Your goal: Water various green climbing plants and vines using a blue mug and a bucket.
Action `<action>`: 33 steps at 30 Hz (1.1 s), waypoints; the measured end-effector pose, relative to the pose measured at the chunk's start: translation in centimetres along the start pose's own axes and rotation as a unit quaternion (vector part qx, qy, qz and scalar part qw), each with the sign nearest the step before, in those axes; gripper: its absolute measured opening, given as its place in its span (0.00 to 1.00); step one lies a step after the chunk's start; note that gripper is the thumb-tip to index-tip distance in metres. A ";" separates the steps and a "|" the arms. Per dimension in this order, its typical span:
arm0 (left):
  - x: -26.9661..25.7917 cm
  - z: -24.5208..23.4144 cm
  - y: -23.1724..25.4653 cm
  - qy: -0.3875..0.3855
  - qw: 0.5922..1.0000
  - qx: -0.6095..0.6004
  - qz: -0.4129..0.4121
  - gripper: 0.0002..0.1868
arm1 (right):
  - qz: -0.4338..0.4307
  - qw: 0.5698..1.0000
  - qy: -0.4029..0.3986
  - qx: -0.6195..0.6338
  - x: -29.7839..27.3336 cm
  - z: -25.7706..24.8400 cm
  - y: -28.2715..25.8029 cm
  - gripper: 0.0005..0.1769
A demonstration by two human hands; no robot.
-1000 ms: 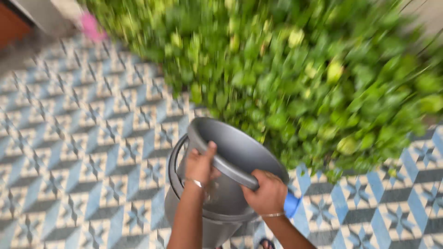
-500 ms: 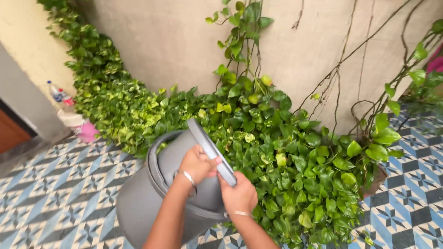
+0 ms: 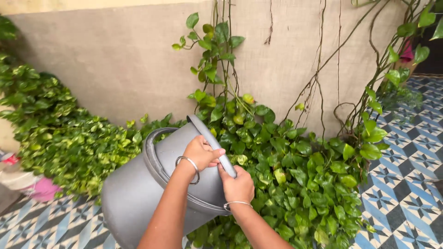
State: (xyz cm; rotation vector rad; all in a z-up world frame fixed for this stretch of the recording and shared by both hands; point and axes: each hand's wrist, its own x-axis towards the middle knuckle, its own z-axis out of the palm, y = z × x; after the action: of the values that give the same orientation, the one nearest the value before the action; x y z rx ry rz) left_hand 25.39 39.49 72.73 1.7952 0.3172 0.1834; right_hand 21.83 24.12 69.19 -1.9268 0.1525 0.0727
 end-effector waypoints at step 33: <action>19.2 -16.5 3.8 0.166 0.980 -0.068 0.085 0.18 | -0.238 0.970 -0.043 0.029 19.5 19.4 -15.0 0.20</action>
State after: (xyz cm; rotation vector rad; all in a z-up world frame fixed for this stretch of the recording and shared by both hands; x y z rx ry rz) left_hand 39.26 59.90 79.61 1.6527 0.3780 0.6166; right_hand 43.66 46.10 73.81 -1.8509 -0.3627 -0.1677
